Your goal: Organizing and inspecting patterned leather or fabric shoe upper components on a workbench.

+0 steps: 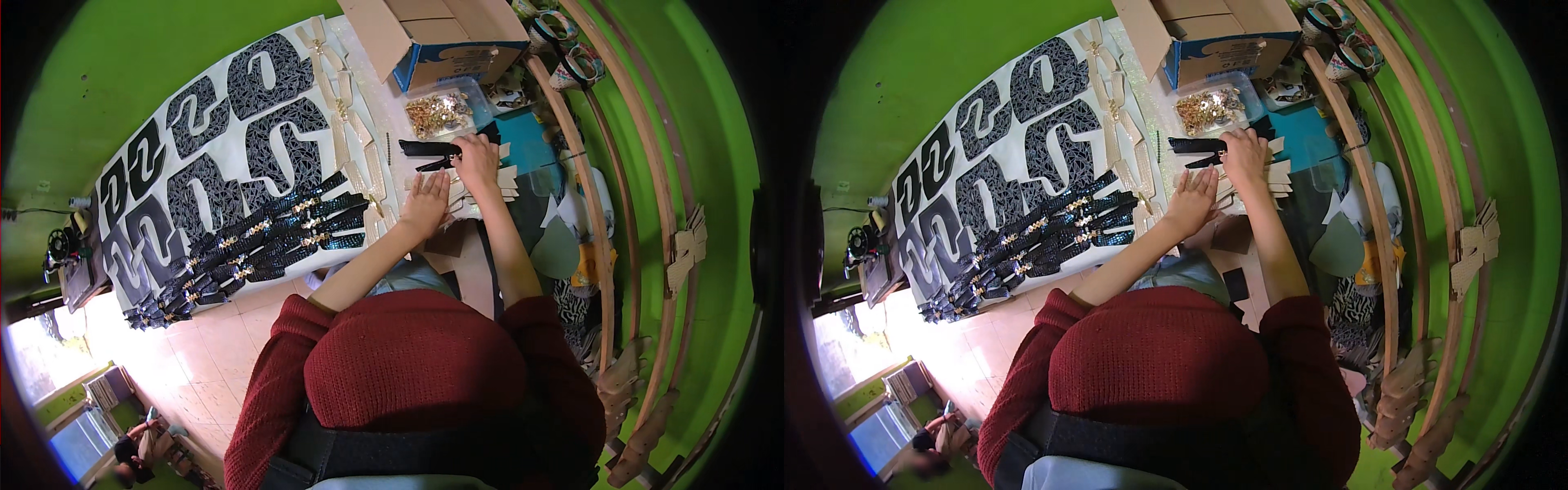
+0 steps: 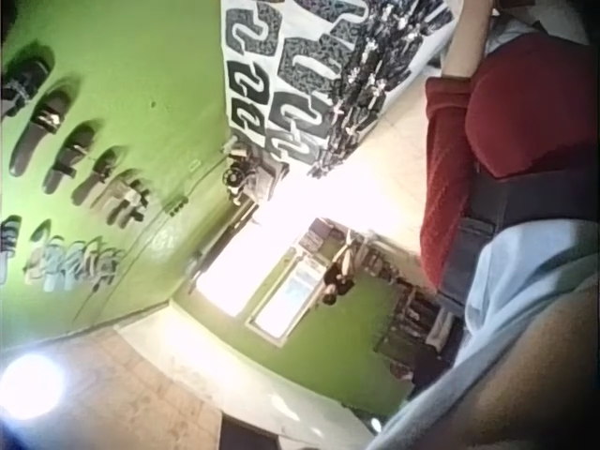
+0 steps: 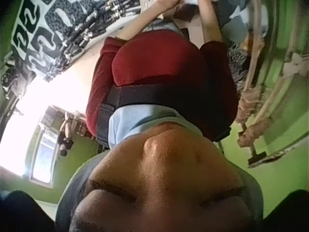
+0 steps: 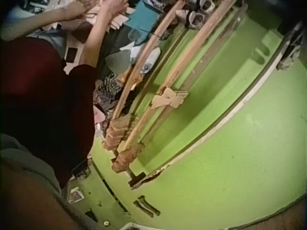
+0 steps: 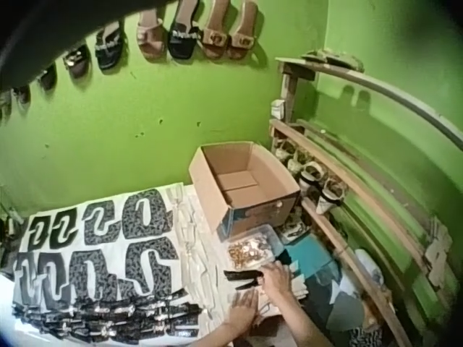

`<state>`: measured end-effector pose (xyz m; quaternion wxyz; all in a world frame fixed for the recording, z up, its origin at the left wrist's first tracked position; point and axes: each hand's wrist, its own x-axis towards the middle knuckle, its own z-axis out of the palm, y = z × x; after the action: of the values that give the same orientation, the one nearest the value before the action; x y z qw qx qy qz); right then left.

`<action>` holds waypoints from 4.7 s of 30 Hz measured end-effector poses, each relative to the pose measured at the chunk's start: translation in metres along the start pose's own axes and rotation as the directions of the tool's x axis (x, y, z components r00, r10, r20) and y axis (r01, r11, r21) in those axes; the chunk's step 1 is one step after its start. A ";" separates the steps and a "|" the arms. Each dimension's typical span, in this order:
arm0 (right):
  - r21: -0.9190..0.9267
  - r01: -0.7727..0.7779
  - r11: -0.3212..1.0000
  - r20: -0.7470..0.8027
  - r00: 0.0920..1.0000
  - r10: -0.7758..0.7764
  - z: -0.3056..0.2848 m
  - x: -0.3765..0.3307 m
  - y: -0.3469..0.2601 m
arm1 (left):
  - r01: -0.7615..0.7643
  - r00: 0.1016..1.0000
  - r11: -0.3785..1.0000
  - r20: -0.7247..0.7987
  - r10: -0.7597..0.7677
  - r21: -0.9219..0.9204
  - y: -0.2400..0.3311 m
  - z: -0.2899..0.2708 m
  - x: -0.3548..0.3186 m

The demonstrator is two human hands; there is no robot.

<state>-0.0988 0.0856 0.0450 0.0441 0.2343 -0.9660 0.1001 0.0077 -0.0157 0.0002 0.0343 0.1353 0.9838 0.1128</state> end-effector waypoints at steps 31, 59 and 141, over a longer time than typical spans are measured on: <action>0.360 0.510 0.781 -0.334 0.852 -0.403 -0.041 -0.043 -0.111 | 0.129 0.758 0.807 -0.468 -0.455 -0.577 -0.076 -0.086 -0.091; 0.752 0.165 0.638 0.122 0.917 -0.380 0.029 -0.074 -0.340 | 0.340 0.629 0.717 -0.419 -0.654 -0.608 -0.251 -0.121 -0.325; 0.478 0.724 0.497 -0.236 0.651 -0.722 0.142 -0.150 -0.581 | 0.676 0.601 0.719 -0.444 -0.665 -0.162 -0.353 -0.065 -0.557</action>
<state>0.2967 -0.3835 -0.0129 0.0170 0.6185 -0.7098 0.3367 0.4451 -0.5131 0.0029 -0.1681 -0.2747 0.9403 0.1097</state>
